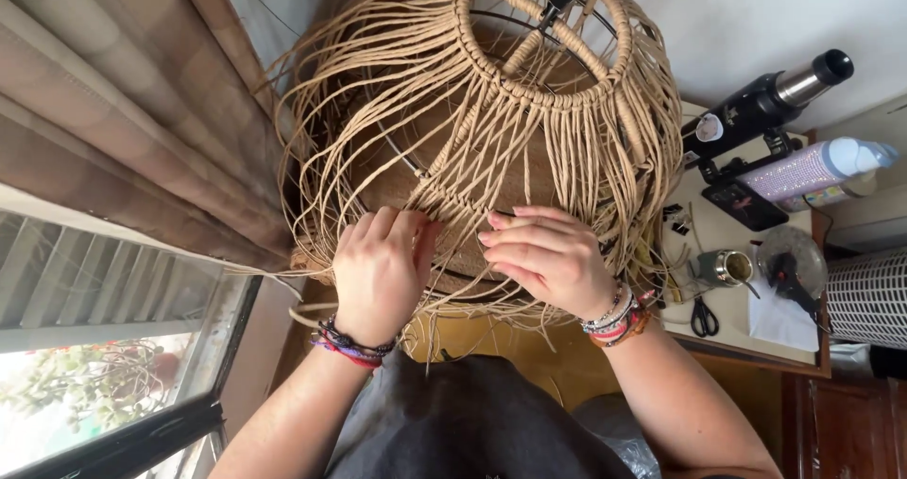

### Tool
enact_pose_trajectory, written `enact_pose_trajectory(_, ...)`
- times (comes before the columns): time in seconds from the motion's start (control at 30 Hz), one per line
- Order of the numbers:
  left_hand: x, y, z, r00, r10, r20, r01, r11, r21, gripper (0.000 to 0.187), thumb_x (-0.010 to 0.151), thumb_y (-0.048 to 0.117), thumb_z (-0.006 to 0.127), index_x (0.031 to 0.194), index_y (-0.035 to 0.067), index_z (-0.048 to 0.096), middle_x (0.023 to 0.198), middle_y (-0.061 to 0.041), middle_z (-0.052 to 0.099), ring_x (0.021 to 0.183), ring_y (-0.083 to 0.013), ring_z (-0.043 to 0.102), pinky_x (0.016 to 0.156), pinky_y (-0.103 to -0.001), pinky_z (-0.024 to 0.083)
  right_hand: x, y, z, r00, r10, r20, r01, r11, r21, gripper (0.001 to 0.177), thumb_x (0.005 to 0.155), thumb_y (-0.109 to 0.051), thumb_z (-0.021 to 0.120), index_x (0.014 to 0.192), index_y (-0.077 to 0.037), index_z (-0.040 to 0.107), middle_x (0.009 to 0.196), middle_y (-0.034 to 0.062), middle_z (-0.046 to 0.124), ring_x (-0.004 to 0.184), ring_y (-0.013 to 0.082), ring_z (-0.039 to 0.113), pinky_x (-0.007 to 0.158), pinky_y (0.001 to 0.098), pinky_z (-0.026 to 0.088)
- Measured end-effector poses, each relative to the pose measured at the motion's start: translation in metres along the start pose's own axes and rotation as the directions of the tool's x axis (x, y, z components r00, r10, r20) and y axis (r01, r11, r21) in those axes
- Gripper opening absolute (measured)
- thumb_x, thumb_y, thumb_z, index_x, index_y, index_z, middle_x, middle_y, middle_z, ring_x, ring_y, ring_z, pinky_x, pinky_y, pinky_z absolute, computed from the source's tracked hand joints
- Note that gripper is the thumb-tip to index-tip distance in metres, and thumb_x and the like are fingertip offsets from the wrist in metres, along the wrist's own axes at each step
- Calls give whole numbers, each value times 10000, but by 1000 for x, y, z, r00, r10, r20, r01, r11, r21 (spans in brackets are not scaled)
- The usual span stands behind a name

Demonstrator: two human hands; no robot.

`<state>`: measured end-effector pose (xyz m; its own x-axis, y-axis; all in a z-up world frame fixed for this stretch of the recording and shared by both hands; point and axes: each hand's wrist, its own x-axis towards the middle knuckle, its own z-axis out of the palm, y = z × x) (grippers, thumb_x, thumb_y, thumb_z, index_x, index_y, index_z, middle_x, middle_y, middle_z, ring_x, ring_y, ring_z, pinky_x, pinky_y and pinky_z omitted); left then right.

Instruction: Weaving wicker strands through a frame to create a furniture component or lampshade.

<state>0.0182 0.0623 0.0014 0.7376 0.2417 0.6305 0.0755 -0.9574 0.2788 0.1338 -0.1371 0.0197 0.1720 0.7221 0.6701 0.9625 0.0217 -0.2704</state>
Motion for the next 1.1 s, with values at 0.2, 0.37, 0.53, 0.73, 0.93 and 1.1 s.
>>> enact_pose_trajectory(0.2,2,-6,-2,982,150,111,-149,989,-24,166,961,238,640,819,153,650,694,6,582,634,-219,668,631,-311,487,2,1,1,999,-21,-32,19,999,-45,31,868,-176,753,896,-171,765,935,37,776,1046,200,726,1031,369,501)
enact_pose_trajectory(0.37,4,-22,6,951,298,86,-295,954,-49,239,979,291,608,764,189,597,667,16,592,599,-192,674,649,-292,500,-13,12,10,997,-56,-51,53,997,-60,62,891,-204,734,941,-183,765,968,26,775,1046,176,720,1048,363,486)
enact_pose_trajectory(0.53,-6,-24,8,956,277,97,-273,961,-51,232,1002,296,583,802,182,615,684,22,600,621,-186,685,660,-286,498,-9,7,10,997,-25,-71,20,998,-62,57,883,-205,738,921,-182,774,974,17,782,1059,171,722,1033,350,490)
enact_pose_trajectory(0.73,-21,-19,-2,986,155,62,-146,980,-132,174,991,299,646,909,146,634,764,-8,587,702,-236,677,667,-330,485,-8,6,10,997,-1,-74,-2,999,-43,66,904,-209,713,920,-182,771,978,19,780,1062,178,721,1040,361,485)
enact_pose_trajectory(0.93,-16,15,-8,995,102,16,-98,984,-146,68,970,269,673,970,205,697,725,39,576,644,-173,677,629,-294,531,3,-1,2,999,-7,-45,5,999,-37,83,911,-209,694,927,-182,771,985,20,775,1061,189,721,1030,374,494)
enact_pose_trajectory(1.1,-16,27,-2,992,-40,123,61,984,-166,102,954,298,688,1017,228,729,606,16,594,554,-216,688,554,-338,550,-7,5,8,998,-21,-57,19,1000,-21,87,916,-192,681,945,-191,763,965,25,769,1041,187,721,1048,373,483)
